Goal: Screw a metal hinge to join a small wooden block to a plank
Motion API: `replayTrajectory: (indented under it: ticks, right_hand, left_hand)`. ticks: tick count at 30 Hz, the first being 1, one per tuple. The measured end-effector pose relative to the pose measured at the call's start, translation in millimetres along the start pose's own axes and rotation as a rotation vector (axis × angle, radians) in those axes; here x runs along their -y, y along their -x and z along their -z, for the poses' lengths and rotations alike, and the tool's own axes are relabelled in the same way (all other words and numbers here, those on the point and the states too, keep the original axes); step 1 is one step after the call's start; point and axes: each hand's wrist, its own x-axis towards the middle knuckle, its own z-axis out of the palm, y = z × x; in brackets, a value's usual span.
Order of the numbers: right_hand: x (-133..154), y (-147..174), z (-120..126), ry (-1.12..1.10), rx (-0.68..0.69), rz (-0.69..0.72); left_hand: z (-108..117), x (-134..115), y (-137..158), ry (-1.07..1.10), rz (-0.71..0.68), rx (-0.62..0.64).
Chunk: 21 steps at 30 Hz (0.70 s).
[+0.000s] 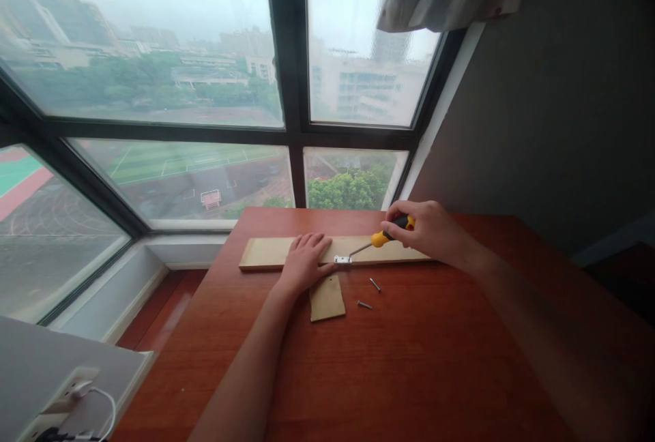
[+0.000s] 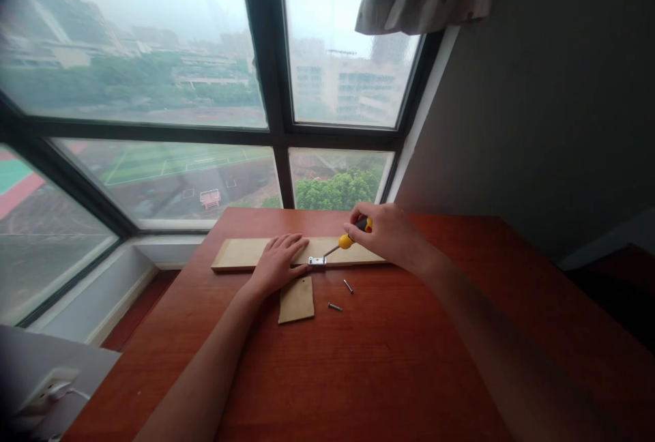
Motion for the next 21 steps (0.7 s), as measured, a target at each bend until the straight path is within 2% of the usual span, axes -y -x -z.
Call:
replayTrajectory:
  ticks: [21]
  right_hand:
    - [2.7, -0.5, 0.0, 0.012, 0.025, -0.020]
  left_hand:
    - [2.4, -2.4, -0.6, 0.000, 0.015, 0.011]
